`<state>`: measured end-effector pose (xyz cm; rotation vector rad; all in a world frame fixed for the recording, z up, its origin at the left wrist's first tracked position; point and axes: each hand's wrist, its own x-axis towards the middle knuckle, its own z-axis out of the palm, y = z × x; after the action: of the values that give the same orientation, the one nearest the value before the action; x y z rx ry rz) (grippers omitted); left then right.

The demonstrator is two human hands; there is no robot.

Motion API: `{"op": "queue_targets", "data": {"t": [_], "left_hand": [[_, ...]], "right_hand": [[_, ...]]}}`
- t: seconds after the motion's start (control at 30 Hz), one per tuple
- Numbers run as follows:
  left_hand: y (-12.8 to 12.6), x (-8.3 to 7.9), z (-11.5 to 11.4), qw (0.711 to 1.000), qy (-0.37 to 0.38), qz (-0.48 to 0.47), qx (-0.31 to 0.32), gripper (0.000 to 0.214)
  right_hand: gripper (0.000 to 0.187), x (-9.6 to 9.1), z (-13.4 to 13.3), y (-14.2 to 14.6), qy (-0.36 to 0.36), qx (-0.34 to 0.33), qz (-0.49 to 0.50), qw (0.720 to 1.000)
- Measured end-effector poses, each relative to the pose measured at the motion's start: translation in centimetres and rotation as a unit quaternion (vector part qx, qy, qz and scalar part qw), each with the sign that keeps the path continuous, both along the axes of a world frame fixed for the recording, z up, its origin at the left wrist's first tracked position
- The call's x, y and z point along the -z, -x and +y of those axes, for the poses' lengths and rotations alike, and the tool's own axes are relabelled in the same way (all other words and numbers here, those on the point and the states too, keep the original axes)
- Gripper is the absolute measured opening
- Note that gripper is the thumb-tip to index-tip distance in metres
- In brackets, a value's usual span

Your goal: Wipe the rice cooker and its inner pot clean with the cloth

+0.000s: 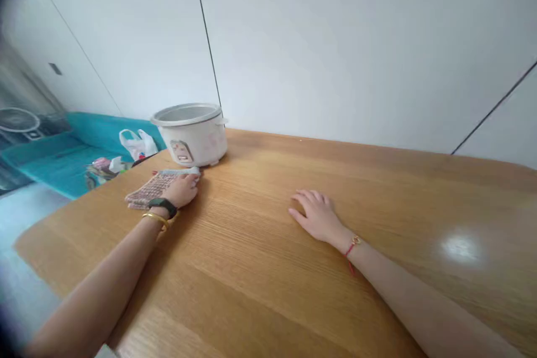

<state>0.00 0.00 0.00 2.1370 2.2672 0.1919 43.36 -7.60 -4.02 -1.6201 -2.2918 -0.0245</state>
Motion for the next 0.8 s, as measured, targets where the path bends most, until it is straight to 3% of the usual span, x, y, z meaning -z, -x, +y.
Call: {"op": "queue_targets", "data": {"t": [0.53, 0.6, 0.67, 0.73, 0.8], "left_hand": [[-2.7, -2.5, -2.1, 0.991, 0.004, -0.097, -0.089, 0.036], [-3.0, -2.6, -2.1, 0.987, -0.053, -0.121, -0.094, 0.043], [-3.3, -3.1, -1.7, 0.971, -0.168, -0.146, -0.093, 0.053], [-3.3, -4.4, -0.6, 0.936, -0.288, -0.172, -0.105, 0.064], [-2.8, -6.5, 1.1, 0.906, -0.354, -0.198, -0.122, 0.078]], "right_hand": [[0.045, 0.1, -0.2, -0.1, -0.010, 0.004, 0.004, 1.000], [0.043, 0.1, -0.2, 0.1, -0.020, 0.005, 0.006, 1.000], [0.041, 0.1, -0.3, 0.3, -0.031, 0.006, 0.008, 0.999], [0.039, 0.1, -0.4, 0.5, -0.041, 0.006, 0.010, 0.999], [0.038, 0.0, -0.4, 0.7, -0.044, 0.003, 0.010, 0.999]]}}
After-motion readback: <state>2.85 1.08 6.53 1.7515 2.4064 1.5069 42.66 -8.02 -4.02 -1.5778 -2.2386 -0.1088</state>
